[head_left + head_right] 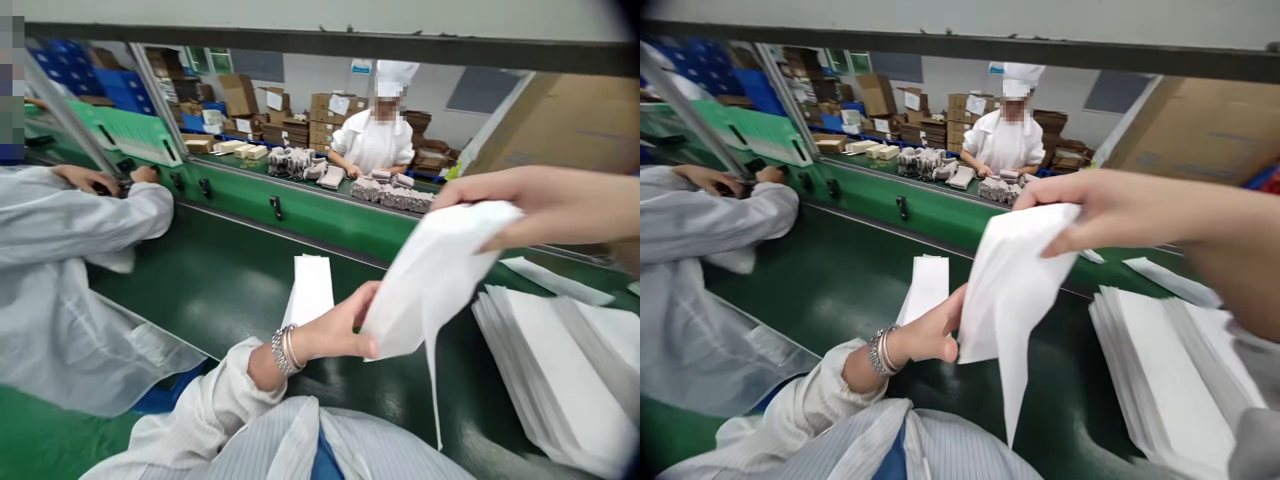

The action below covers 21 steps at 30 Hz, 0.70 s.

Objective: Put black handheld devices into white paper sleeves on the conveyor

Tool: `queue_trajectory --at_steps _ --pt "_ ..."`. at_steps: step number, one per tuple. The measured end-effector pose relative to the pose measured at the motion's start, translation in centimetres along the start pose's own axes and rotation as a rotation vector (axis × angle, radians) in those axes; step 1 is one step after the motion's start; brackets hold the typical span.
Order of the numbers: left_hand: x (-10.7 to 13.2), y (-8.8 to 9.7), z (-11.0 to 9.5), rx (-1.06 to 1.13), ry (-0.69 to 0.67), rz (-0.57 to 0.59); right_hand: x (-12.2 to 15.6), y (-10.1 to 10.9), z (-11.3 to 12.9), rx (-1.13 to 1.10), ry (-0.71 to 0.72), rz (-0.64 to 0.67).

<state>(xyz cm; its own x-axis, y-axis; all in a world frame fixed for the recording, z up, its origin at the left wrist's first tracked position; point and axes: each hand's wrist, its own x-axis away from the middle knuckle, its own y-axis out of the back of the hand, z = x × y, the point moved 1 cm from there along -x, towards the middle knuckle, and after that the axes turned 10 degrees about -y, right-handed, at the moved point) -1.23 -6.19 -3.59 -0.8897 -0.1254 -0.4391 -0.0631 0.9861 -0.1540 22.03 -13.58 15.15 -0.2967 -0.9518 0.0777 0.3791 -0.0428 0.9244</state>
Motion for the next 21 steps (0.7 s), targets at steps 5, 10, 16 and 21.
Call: queue_trajectory --at_steps 5,10,16,21 --pt "6.3 0.4 1.1 0.078 0.152 -0.490 -10.4 -9.1 2.1 -0.228 0.221 0.468" --pt "9.1 1.1 1.3 -0.126 0.354 -0.790 -18.4 -19.2 2.4 -0.437 0.147 0.835" --pt "10.2 2.1 2.3 -0.085 0.609 -0.785 -21.5 -24.0 2.4 -0.442 0.068 1.015" --pt "11.4 2.8 1.3 -0.422 0.698 -0.706 -22.1 -24.6 1.3 -0.292 0.128 0.789"
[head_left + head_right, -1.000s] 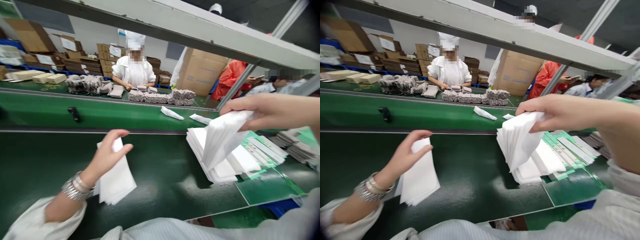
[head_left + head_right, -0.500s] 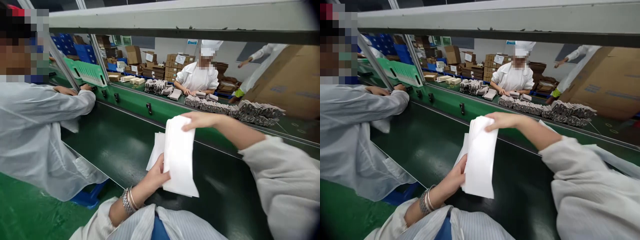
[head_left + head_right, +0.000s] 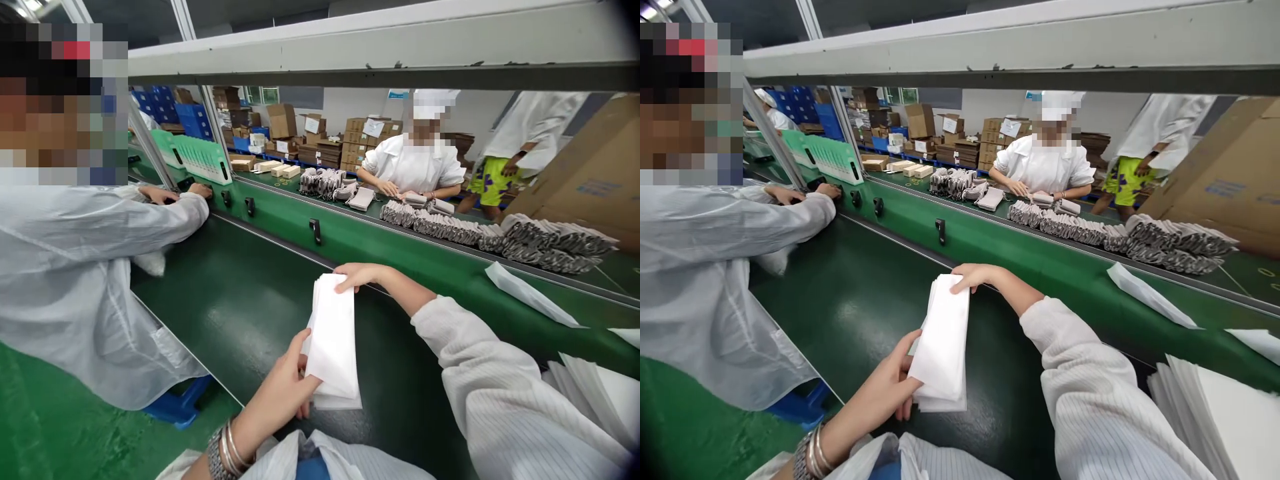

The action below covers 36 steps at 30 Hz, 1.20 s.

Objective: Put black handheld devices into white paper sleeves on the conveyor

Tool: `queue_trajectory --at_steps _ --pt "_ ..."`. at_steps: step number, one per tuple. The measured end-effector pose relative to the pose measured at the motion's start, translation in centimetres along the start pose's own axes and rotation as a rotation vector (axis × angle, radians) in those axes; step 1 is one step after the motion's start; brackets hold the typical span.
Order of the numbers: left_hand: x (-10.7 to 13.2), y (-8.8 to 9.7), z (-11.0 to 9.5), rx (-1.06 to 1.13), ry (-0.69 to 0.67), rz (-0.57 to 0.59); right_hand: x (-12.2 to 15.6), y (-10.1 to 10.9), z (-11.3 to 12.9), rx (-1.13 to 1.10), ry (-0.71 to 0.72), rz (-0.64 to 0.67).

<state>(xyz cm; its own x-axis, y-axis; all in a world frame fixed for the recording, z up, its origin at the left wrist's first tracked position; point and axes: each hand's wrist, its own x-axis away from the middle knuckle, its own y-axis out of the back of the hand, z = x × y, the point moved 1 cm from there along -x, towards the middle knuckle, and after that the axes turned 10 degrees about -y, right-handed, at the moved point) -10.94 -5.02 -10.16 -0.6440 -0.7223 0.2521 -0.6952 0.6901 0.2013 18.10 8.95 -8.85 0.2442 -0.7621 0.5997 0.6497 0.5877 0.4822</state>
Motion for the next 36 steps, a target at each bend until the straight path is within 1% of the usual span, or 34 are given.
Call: queue_trajectory --at_steps 2,4,5,6,7,9,10,11,13,16,18,20,22,24,26,28,30,32,34,36 --pt "0.4 1.4 -0.7 -0.210 -0.077 -0.044 0.0 -0.7 -1.1 0.008 0.015 -0.257" --pt "0.2 2.9 -1.4 -0.366 -0.161 -0.114 0.1 -2.1 -2.3 -0.092 0.038 -0.541" --pt "-0.3 3.5 -1.6 -0.402 -0.212 -0.157 0.1 -3.1 -2.9 -0.170 0.056 -0.660" --pt "-1.0 4.0 -1.7 -0.405 -0.272 -0.206 0.0 -4.1 -3.3 -0.250 0.079 -0.753" --pt "-1.9 4.2 -1.8 -0.383 -0.339 -0.261 -0.2 -5.2 -3.6 -0.321 0.102 -0.818" --pt "-4.2 3.9 -1.5 -0.306 -0.457 -0.364 -0.8 -7.1 -3.7 -0.427 0.129 -0.885" --pt "-5.4 3.4 -1.2 -0.273 -0.485 -0.390 -1.2 -7.8 -3.5 -0.464 0.132 -0.901" --pt "-6.6 2.8 -0.8 -0.244 -0.494 -0.389 -1.6 -8.4 -3.2 -0.492 0.135 -0.913" --pt "-8.4 1.3 -0.1 -0.194 -0.480 -0.346 -2.2 -9.2 -2.4 -0.533 0.158 -0.914" --pt "-9.7 -0.2 0.8 -0.181 -0.472 -0.298 -2.4 -9.4 -1.6 -0.533 0.199 -0.857" --pt "-10.1 -0.1 1.0 -0.199 -0.483 -0.300 -2.4 -8.5 -1.6 -0.486 0.214 -0.832" --pt "-10.8 1.0 0.8 -0.227 -0.504 -0.331 -2.6 -6.4 -1.9 -0.431 0.211 -0.847" --pt "-12.0 2.8 0.2 -0.277 -0.531 -0.380 -3.4 -3.3 -2.2 -0.371 0.173 -0.883" --pt "-13.7 4.7 -0.8 -0.348 -0.543 -0.402 -4.9 0.3 -2.2 -0.289 0.090 -0.912" --pt "-15.5 6.1 -1.9 -0.446 -0.517 -0.349 -6.7 3.6 -1.8 -0.205 -0.014 -0.932" --pt "-16.9 6.9 -2.8 -0.563 -0.464 -0.256 -8.5 6.0 -1.2 -0.136 -0.127 -0.932" --pt "-17.8 7.1 -3.4 -0.653 -0.421 -0.164 -10.1 7.3 -0.6 -0.095 -0.210 -0.917" --pt "-18.3 7.0 -3.7 -0.680 -0.433 -0.112 -11.3 7.7 -0.5 -0.093 -0.235 -0.910" --pt "-18.4 6.7 -3.8 -0.691 -0.494 -0.127 -11.8 7.6 -0.8 -0.130 -0.219 -0.918" --pt "-18.3 6.4 -3.8 -0.735 -0.573 -0.188 -11.6 7.2 -1.4 -0.174 -0.196 -0.913"
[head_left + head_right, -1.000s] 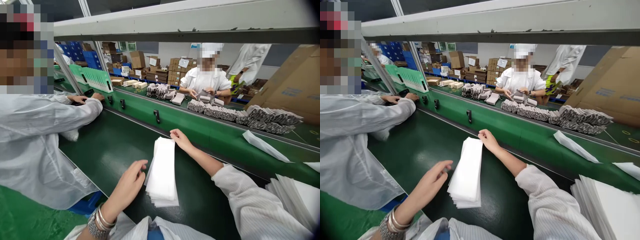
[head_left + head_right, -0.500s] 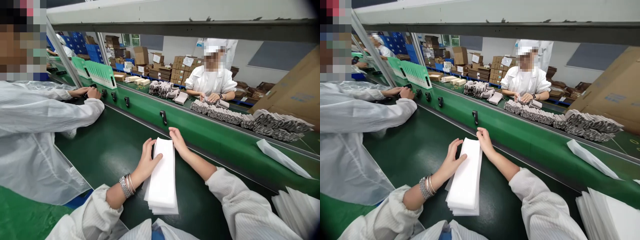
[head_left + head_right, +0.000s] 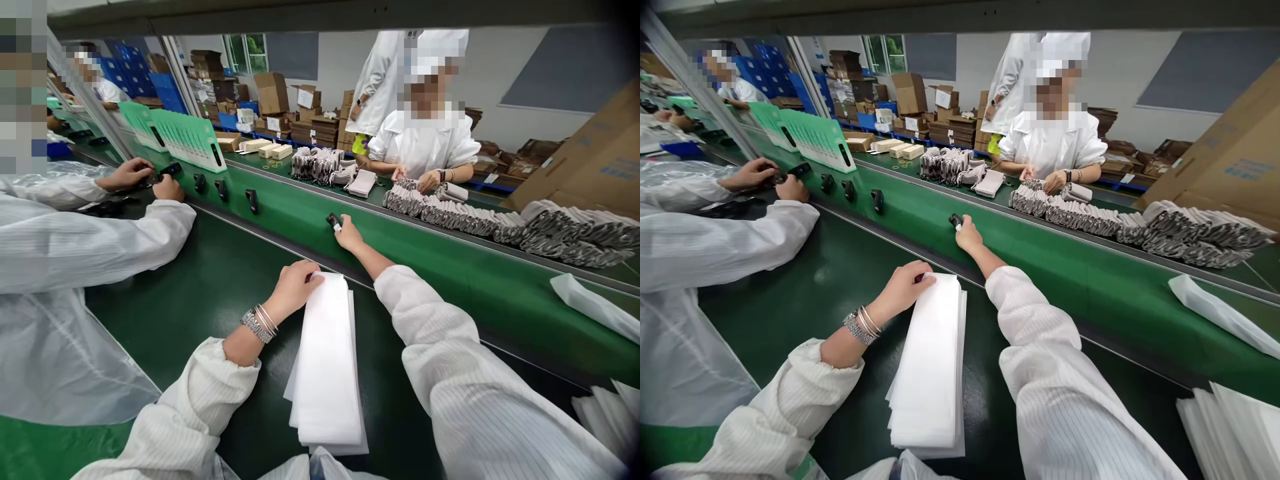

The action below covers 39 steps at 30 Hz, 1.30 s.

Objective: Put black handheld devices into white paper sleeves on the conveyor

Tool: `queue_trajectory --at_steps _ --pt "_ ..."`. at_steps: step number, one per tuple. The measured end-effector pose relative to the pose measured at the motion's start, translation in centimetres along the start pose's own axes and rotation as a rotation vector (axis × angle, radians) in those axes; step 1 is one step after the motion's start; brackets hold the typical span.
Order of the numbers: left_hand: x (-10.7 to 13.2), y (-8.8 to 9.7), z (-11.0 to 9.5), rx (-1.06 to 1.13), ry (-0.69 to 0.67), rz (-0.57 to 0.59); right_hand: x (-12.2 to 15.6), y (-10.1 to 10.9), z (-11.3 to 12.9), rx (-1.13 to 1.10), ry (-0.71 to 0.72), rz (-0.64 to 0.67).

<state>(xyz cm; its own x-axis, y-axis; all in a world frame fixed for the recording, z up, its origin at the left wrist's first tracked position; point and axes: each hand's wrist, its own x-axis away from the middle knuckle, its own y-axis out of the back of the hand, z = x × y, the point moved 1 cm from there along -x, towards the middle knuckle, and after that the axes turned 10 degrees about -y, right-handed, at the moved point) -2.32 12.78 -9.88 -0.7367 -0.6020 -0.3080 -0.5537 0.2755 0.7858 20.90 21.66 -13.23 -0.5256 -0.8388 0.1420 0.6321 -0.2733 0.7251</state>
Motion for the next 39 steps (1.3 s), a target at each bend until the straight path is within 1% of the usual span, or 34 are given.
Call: queue_trajectory --at_steps 2,3,5,7,9,11,14,17,20,22,24,26,29,31,32,33,34,35,36,37,38,39 --pt "0.2 -0.2 -0.2 -0.090 -0.042 -0.052 1.1 0.3 -0.7 -0.119 0.031 0.027" --pt "0.3 -0.3 -0.3 -0.128 -0.059 -0.063 2.0 0.7 -1.0 -0.234 0.069 0.051" --pt "0.5 -0.3 -0.5 -0.156 -0.088 -0.071 4.3 1.6 -1.3 -0.536 0.177 0.108" --pt "0.7 -0.2 -0.6 -0.131 -0.116 -0.070 6.9 2.6 -1.1 -0.809 0.282 0.161" --pt "0.9 0.0 -0.7 -0.114 -0.143 -0.067 9.2 3.6 -0.6 -0.935 0.337 0.180" --pt "1.1 0.2 -0.8 -0.138 -0.170 -0.074 10.9 4.3 0.0 -0.986 0.365 0.180" --pt "1.2 0.3 -0.8 -0.168 -0.203 -0.121 12.3 4.6 0.9 -0.992 0.397 0.187" --pt "1.3 0.3 -0.7 -0.114 -0.220 -0.181 13.0 4.4 1.3 -0.968 0.415 0.223" --pt "1.3 0.6 -1.2 0.052 -0.229 -0.231 13.4 3.9 1.3 -0.907 0.424 0.276" --pt "1.4 0.9 -1.8 0.199 -0.236 -0.262 13.8 3.6 1.3 -0.844 0.451 0.277" --pt "1.5 1.2 -2.5 0.305 -0.228 -0.318 14.3 3.3 1.2 -0.757 0.472 0.293" --pt "1.6 1.6 -3.1 0.345 -0.195 -0.408 15.1 3.0 1.3 -0.697 0.467 0.385" --pt "1.7 2.2 -3.1 0.372 -0.112 -0.555 16.5 2.6 1.6 -0.644 0.426 0.627" --pt "1.6 2.4 -2.7 0.414 -0.073 -0.605 17.5 2.4 2.0 -0.573 0.420 0.796" --pt "1.6 2.5 -2.5 0.432 -0.062 -0.611 17.8 2.4 2.2 -0.559 0.409 0.869" --pt "1.6 2.5 -2.3 0.439 -0.059 -0.606 18.0 2.6 2.4 -0.580 0.386 0.914" --pt "1.6 2.5 -2.1 0.425 -0.058 -0.593 18.0 2.9 2.6 -0.640 0.353 0.912" --pt "1.6 2.5 -2.0 0.387 -0.059 -0.577 17.7 3.4 2.7 -0.727 0.314 0.853" --pt "1.7 2.4 -1.9 0.320 -0.063 -0.559 17.1 4.2 2.7 -0.814 0.284 0.741" --pt "1.8 2.3 -2.0 0.226 -0.076 -0.530 16.3 5.2 2.5 -0.875 0.270 0.593" --pt "1.9 2.2 -2.1 0.113 -0.103 -0.489 15.2 6.3 2.1 -0.901 0.267 0.423" --pt "2.0 2.0 -2.3 -0.006 -0.148 -0.430 14.0 7.5 1.4 -0.882 0.276 0.259"
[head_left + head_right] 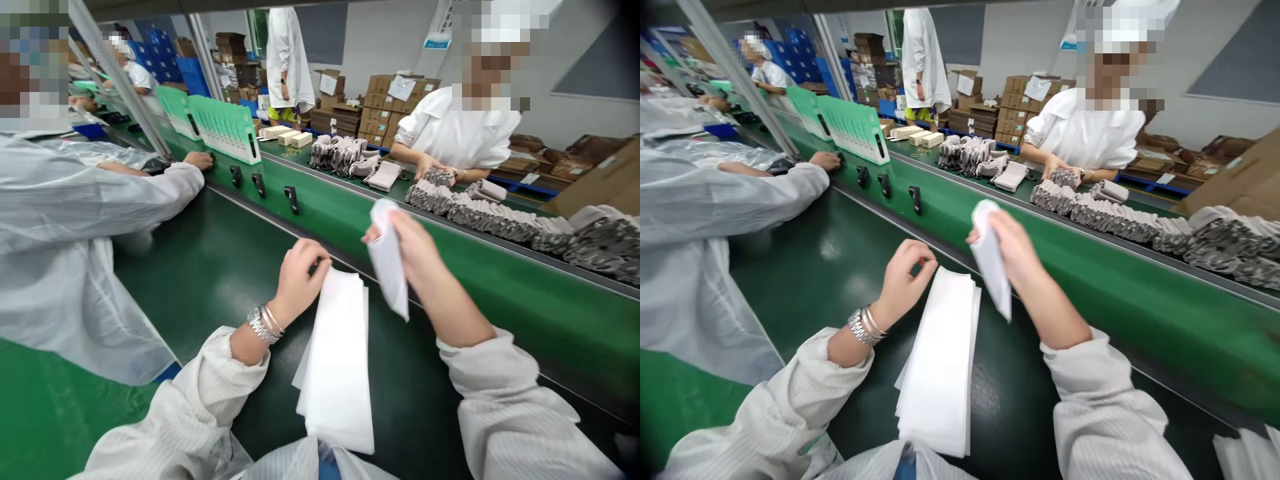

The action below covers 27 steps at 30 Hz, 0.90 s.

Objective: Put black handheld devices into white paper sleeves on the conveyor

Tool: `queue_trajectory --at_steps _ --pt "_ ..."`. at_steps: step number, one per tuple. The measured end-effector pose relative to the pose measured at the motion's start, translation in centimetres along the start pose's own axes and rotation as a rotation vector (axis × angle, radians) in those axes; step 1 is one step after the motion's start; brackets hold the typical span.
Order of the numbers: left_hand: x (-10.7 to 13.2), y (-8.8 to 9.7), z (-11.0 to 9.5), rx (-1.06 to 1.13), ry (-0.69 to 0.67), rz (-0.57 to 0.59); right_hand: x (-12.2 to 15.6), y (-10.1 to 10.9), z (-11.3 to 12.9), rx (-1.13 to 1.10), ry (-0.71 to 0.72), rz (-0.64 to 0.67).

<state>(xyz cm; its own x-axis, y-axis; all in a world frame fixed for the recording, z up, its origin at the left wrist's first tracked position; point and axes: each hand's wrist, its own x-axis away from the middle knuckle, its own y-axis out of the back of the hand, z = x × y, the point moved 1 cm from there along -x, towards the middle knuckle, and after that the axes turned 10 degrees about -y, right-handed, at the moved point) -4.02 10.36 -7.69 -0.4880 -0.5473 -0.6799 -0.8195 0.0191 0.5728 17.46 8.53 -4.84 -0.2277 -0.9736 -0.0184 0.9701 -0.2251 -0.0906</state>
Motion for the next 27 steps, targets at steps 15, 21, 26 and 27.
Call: queue_trajectory --at_steps 15,21,26,27 --pt "2.2 -2.8 -2.6 -0.307 -0.823 0.220 -5.1 8.3 -7.1 1.120 0.280 -0.390" --pt "2.5 -3.0 -2.6 -0.302 -0.863 0.211 -3.6 3.8 -7.8 1.065 0.145 -0.059" --pt "2.5 -3.3 -2.5 -0.291 -0.873 0.195 -3.2 3.1 -8.5 1.158 0.119 0.057" --pt "2.5 -3.3 -2.4 -0.290 -0.871 0.200 -3.2 3.2 -8.5 1.165 0.123 0.048"
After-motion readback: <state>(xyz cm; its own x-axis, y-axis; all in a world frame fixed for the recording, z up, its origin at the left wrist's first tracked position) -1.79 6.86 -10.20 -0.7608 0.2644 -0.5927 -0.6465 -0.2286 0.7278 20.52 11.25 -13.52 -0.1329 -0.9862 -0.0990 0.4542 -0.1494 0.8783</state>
